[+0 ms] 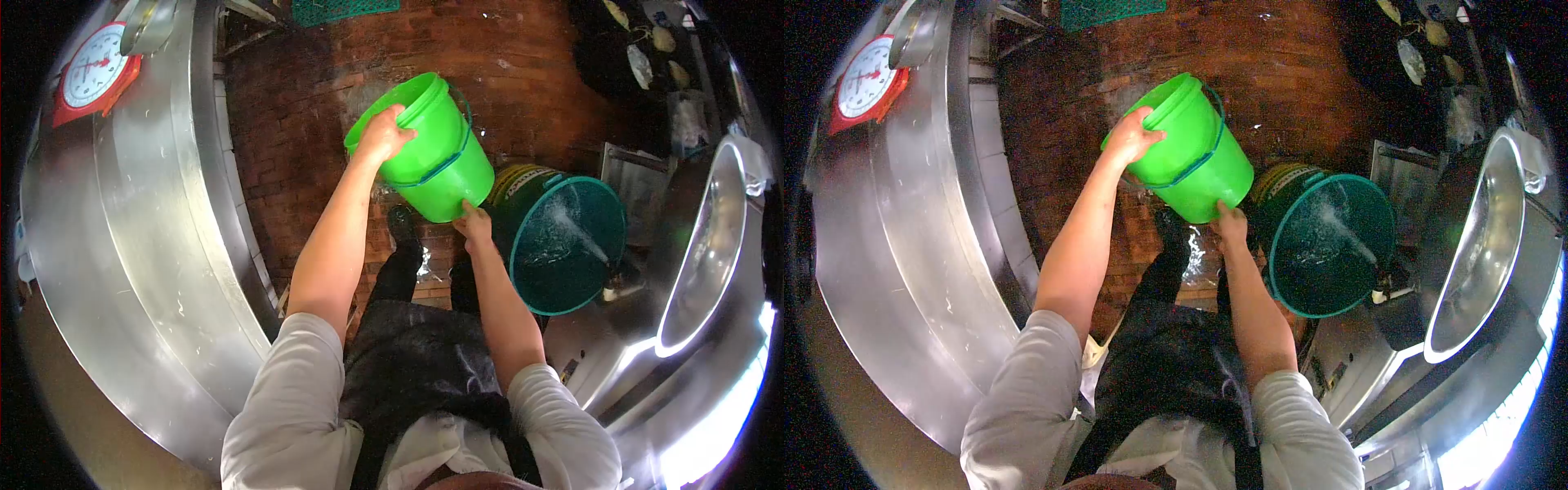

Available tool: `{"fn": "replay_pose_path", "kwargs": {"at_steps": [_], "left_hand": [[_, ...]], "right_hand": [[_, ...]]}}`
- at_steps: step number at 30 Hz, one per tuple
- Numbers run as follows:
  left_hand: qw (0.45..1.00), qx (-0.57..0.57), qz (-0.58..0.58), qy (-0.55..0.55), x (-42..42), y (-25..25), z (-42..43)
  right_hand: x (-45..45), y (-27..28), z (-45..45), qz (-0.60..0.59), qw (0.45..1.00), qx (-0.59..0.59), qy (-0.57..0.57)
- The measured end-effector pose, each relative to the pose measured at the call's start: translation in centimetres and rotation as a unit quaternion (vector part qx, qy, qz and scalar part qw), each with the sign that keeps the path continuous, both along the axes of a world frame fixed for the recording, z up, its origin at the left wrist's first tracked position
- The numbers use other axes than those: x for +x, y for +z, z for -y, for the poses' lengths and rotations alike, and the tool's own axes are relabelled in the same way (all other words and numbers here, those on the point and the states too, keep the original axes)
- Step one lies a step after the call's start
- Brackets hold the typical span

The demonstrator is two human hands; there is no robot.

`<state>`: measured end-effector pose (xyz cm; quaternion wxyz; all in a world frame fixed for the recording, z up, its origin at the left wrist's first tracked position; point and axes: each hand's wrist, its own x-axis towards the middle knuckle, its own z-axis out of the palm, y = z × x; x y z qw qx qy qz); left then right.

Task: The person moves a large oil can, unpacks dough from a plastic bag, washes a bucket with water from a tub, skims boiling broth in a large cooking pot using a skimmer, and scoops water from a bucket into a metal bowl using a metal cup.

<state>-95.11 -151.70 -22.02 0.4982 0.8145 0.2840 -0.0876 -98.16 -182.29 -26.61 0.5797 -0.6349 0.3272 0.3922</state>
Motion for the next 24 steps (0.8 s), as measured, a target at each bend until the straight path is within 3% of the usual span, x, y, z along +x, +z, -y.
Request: {"fn": "replay_pose_path", "kwargs": {"at_steps": [2, 5, 9, 11, 13, 14, 17, 24], "left_hand": [[0.999, -0.029, 0.035, -0.004, 1.5, -2.5, 0.0], [0.997, 0.069, 0.017, -0.022, 3.5, 0.6, -0.1], [0.999, 0.045, 0.012, 0.004, 5.9, -1.1, -0.9], [0.998, -0.05, 0.0, 0.024, 6.3, -1.2, -1.9], [0.989, -0.124, 0.042, 0.07, 5.8, -5.0, -3.6], [0.991, -0.066, 0.067, 0.092, 5.4, -5.3, -3.8], [0.991, -0.068, 0.055, 0.103, 4.4, 0.6, -4.6], [0.976, -0.112, 0.053, 0.178, 0.3, 1.3, -8.2]], "right_hand": [[0.8, 1.0, 0.1, 0.016, 0.999, 0.014, -0.027], [1.8, 2.9, -0.4, 0.054, 0.998, 0.011, -0.016], [3.8, 2.3, -0.1, 0.105, 0.994, -0.021, -0.01], [5.1, 2.7, 0.0, 0.122, 0.992, -0.008, 0.012], [6.0, 3.9, -1.0, 0.143, 0.987, -0.04, 0.059], [6.6, 4.2, -1.4, 0.154, 0.983, -0.055, 0.082], [7.5, 2.2, -1.9, 0.207, 0.964, -0.094, 0.139], [5.9, 2.5, -6.1, 0.205, 0.953, -0.082, 0.209]]}}
